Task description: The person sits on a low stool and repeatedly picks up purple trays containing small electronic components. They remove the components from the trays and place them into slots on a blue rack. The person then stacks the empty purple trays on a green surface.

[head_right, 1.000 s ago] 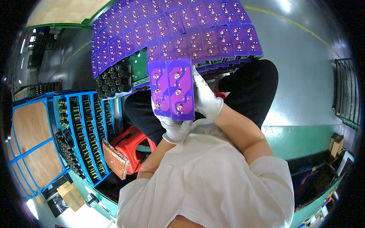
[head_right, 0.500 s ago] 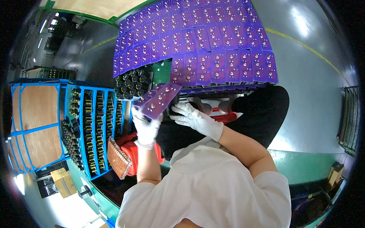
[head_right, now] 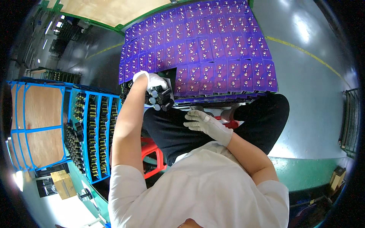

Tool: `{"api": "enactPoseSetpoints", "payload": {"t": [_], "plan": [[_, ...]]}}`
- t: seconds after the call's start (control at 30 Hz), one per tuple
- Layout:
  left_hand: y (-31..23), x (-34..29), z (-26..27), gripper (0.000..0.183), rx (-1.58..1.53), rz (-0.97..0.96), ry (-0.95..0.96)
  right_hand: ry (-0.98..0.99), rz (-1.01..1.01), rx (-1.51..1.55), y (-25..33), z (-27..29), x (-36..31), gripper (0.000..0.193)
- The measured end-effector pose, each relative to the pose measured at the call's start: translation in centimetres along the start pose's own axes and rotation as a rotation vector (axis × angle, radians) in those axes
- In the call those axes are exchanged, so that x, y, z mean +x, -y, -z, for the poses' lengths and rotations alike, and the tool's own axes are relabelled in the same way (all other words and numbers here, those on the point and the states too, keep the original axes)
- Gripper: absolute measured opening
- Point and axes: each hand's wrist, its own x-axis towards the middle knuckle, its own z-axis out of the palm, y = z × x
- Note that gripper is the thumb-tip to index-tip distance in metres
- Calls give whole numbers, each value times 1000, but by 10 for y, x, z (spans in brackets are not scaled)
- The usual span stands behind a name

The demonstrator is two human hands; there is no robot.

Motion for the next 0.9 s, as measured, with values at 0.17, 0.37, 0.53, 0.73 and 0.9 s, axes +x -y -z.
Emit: {"api": "enactPoseSetpoints", "payload": {"t": [0.17, 0.37, 0.53, 0.73, 0.9], "plan": [[-19, 23, 3, 60, -3, 103, -109, -89, 25, 31, 4, 10, -13, 81], [3, 34, -28, 57, -32, 34, -764, -163, 37, 1, 4, 21, -9, 79], [-4, -24, -98, 30, -857, -531, -1019, -297, -69, -70, -1, 21, 2, 69], [-64, -2, -232, 41, -881, -664, -939, -284, -20, 56, -19, 36, 6, 50], [-97, 47, -226, 75, -749, -397, -1266, -315, 75, 32, -15, 19, 6, 44]]}}
